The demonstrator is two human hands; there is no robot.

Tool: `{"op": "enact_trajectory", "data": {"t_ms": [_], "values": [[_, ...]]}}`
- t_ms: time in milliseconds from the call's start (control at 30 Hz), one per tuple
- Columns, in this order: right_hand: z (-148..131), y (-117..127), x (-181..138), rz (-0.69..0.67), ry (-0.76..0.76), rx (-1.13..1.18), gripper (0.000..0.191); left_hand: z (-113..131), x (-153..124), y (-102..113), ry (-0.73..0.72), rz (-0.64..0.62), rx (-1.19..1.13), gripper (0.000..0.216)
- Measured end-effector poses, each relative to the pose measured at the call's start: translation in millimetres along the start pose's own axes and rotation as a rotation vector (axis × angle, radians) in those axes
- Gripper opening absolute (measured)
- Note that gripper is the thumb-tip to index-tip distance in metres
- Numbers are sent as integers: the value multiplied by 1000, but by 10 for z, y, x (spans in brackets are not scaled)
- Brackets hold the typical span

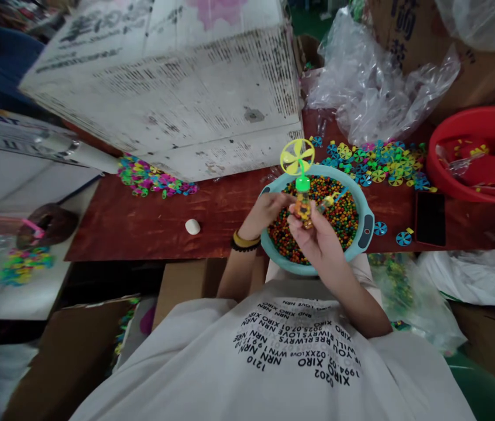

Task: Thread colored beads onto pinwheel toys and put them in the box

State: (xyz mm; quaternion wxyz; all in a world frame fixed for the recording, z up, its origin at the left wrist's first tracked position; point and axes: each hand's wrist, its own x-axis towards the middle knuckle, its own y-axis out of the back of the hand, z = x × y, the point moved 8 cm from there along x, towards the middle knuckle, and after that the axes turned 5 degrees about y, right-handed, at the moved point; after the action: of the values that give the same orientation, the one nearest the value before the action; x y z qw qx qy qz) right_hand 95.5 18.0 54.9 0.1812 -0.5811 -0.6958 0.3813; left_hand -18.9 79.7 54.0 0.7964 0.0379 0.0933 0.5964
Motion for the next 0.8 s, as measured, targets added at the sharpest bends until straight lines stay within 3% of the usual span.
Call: {"op": "enact_trajectory", "data": {"t_ms": [100,267,433,567,667,800], "values": [[21,192,130,157,79,-76,41,137,-204,125,-101,192,-123,63],[299,220,201,73,33,-285,50,52,-457,-3,7,281,-55,45],[417,372,216,60,33,-629,42,-92,-612,-27,70,214,-28,38],[492,130,153,-250,53,-877,54,-212,-812,34,89,329,-41,37],[510,-121,37,-492,117,-1060,68,-298,-989,85,112,438,-188,41],[533,-264,-107,-632,68,-1160,72,-334,-1319,287,95,568,-402,41]]}}
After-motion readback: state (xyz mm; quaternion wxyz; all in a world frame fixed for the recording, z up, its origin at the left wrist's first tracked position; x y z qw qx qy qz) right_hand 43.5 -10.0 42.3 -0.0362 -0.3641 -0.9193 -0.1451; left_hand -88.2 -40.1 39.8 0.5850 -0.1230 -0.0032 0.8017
